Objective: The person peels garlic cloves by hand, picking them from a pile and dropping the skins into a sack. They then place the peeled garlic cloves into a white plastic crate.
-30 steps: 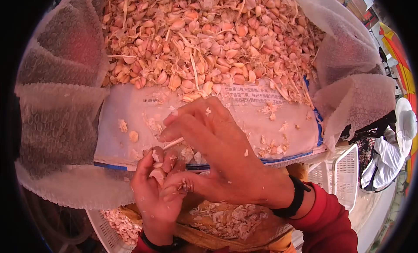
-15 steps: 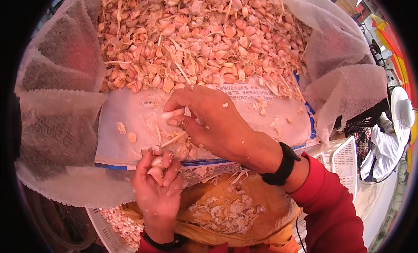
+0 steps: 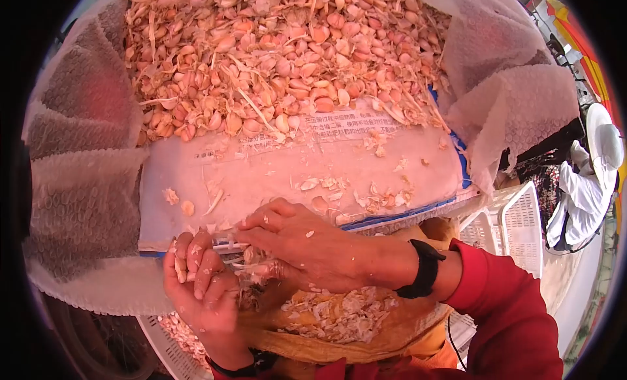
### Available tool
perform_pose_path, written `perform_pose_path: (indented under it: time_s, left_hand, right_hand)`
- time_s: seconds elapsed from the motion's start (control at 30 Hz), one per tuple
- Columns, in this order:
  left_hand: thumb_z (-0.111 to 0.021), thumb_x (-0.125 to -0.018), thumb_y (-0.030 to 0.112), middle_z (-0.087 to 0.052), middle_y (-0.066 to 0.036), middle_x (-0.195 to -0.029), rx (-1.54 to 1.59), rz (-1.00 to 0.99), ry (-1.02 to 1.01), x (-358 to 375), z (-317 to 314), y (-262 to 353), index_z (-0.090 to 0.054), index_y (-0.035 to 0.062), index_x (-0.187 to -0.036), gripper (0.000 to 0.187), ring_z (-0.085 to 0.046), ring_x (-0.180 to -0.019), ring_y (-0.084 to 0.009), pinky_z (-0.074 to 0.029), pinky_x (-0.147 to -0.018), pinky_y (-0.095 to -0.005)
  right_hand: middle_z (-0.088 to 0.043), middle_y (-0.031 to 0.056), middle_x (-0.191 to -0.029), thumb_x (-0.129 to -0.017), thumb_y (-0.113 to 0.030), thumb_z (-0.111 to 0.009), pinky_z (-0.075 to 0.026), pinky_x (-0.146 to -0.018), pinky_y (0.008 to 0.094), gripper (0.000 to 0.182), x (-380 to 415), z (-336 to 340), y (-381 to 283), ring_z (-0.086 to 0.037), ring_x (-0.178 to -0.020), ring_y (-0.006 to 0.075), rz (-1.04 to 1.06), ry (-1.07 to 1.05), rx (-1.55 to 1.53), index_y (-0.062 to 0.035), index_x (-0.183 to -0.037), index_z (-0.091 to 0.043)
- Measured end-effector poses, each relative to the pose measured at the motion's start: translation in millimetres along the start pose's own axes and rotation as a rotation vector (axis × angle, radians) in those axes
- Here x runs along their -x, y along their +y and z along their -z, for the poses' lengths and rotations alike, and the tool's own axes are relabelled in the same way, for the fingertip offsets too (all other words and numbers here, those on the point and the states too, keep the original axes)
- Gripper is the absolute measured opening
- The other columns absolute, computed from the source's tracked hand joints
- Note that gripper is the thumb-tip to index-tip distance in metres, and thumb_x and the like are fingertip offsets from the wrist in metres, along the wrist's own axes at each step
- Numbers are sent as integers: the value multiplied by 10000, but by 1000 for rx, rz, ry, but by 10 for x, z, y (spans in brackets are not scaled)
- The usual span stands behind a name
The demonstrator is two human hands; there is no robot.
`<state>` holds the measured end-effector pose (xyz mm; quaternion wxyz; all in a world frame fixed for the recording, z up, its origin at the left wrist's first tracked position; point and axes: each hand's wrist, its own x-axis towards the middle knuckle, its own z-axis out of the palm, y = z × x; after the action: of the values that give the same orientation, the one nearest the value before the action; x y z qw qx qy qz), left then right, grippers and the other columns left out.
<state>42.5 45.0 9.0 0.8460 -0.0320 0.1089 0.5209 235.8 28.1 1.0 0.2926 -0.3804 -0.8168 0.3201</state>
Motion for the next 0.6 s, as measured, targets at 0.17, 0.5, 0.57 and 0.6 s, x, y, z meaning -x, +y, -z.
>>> perform_pose_path:
  time_s: [0.17,0.5,0.57,0.6]
  left_hand:
    - [-332,-969,192,-378,-56,-755,-46,-31,-7,50,46,69,-364,73,-785,222,-339,-474,-98,-263,-304,-198]
    - [-350,-962,185,-388,-41,-744,-88,-24,86,-9,67,-29,-368,84,-774,214,-347,-492,-103,-278,-344,-220]
    - [-360,-957,188,-393,-40,-744,-74,3,107,-41,71,-74,-373,86,-777,207,-347,-494,-105,-277,-359,-224]
    - [-365,-955,190,-395,-40,-744,-68,13,115,-49,67,-89,-376,88,-779,203,-348,-496,-105,-276,-366,-226]
  right_hand:
    - [-481,196,-1190,-854,-99,-571,-380,-945,416,361,173,84,-358,-450,-1101,368,-40,14,-156,12,-1190,-504]
    - [-535,135,-836,-736,1,-602,-431,-665,385,223,-369,591,852,-529,-752,305,-220,405,455,-36,-953,-562]
    - [-540,144,-835,-739,5,-592,-430,-680,401,194,-425,575,793,-526,-780,331,-289,352,574,-38,-923,-547]
    - [-542,144,-833,-740,9,-589,-429,-683,404,194,-414,587,814,-526,-794,335,-279,338,531,-39,-923,-543]
